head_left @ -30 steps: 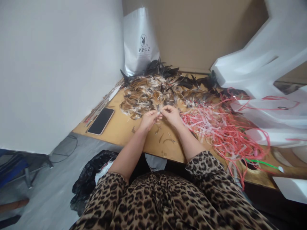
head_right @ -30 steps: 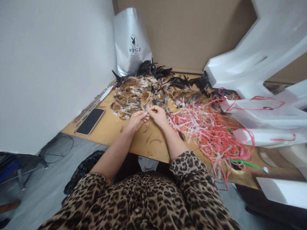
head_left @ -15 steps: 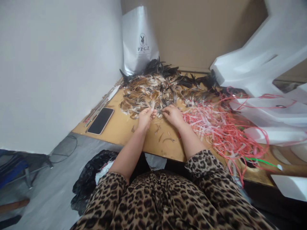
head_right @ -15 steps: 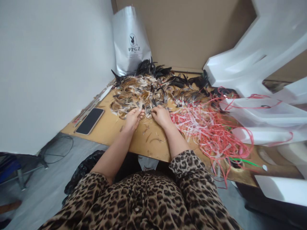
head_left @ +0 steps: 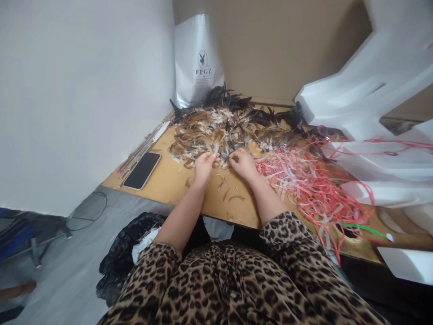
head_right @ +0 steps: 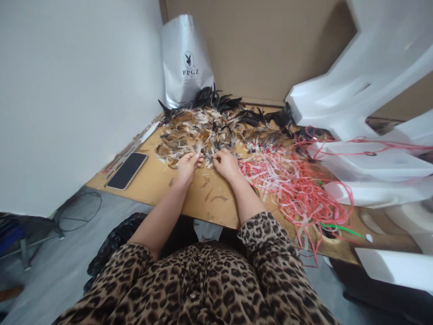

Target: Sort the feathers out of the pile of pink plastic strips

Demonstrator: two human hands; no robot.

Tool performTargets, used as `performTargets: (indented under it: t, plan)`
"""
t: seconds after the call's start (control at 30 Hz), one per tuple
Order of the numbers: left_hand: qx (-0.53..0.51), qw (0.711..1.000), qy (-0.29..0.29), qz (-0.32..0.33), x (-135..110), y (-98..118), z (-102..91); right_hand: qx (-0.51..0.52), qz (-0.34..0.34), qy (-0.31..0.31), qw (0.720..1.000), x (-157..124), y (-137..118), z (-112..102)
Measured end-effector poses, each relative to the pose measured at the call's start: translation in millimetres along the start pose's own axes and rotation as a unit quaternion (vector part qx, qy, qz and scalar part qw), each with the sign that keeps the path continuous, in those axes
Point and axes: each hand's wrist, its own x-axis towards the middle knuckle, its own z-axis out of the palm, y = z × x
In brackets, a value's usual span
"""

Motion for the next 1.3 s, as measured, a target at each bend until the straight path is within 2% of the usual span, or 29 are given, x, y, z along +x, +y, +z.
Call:
performTargets:
  t: [0.17,0.37,0.67,1.0,1.07,1.2,1.3]
  plan:
    - [0.044,0.998,-0.010,0.039,0.7,-0.1,1.9,0.016,-0.024,-0.009,1.000,-0.2,-6.9,-8.8]
    - [0.078,0.996,-0.036,0.039,-5.3,5.9,6.0,-0.025,-0.048,-0.012,0.998,-0.5,-12.4,-14.3]
    - [0.079,0.995,-0.065,-0.018,-6.9,1.9,6.8,-0.009,-0.051,0.017,0.999,0.4,-13.5,-18.1]
    - [-0.005,0.995,-0.062,-0.074,-5.6,4.1,4.9,0.114,-0.033,0.050,0.992,2.1,-12.6,-7.2]
    - [-0.003,0.997,-0.046,-0.066,-4.2,4.5,2.9,0.119,-0.038,0.046,0.991,2.1,-12.0,-8.6]
    - [0.034,0.999,0.002,-0.006,-1.2,5.2,0.3,0.126,-0.031,0.039,0.991,2.8,-8.1,-13.3]
    - [0.064,0.997,0.009,0.030,-1.5,5.9,1.3,0.108,-0.023,0.022,0.994,3.6,-5.1,-16.4]
